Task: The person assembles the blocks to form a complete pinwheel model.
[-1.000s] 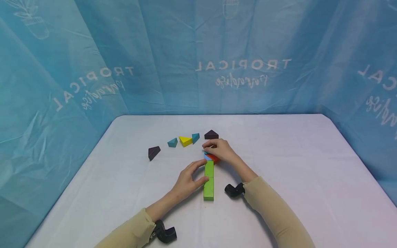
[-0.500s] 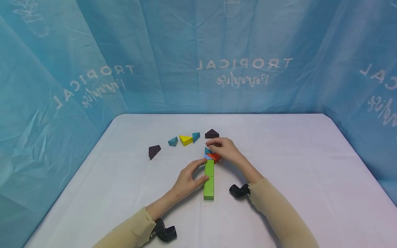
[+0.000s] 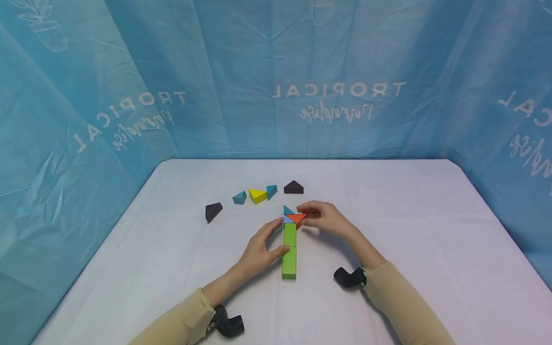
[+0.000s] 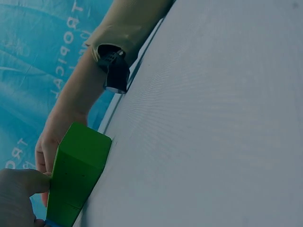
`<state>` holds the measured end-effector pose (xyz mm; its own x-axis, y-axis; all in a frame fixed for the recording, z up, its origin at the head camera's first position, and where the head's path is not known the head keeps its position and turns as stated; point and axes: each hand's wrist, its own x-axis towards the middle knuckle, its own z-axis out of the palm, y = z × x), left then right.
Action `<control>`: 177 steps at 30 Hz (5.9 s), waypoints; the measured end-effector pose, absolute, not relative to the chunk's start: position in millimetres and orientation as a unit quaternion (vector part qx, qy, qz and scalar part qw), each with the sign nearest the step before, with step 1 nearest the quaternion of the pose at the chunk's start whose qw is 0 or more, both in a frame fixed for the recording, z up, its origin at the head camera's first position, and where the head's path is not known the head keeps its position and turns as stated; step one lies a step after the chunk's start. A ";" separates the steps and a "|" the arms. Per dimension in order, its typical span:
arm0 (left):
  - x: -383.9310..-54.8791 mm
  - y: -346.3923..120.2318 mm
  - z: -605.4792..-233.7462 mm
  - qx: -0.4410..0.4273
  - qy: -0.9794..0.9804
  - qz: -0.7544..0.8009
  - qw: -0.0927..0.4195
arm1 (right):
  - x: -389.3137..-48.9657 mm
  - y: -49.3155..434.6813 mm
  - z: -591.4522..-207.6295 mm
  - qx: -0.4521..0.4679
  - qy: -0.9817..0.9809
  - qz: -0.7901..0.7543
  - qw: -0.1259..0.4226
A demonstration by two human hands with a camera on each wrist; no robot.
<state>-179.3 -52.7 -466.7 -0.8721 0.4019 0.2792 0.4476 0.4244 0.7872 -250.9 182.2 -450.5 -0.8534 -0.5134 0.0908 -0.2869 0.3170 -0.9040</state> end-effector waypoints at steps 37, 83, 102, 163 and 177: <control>-179.5 -51.6 -469.3 -0.262 -0.843 -0.469 0.023 | -283.0 149.3 -431.0 -0.222 0.871 -0.426 0.099; -178.8 -53.8 -468.3 -0.270 -0.842 -0.466 0.037 | -290.7 142.5 -432.6 -0.295 0.875 -0.375 0.082; -180.2 -53.9 -468.6 -0.263 -0.843 -0.469 0.032 | -286.1 144.0 -426.5 -0.281 0.873 -0.390 0.083; -165.4 -58.9 -467.0 -0.318 -0.813 -0.487 0.032 | -344.7 148.8 -442.8 -0.224 0.898 -0.379 0.008; -164.9 -57.5 -467.4 -0.311 -0.813 -0.492 0.027 | -340.0 163.3 -445.6 -0.195 0.898 -0.395 -0.016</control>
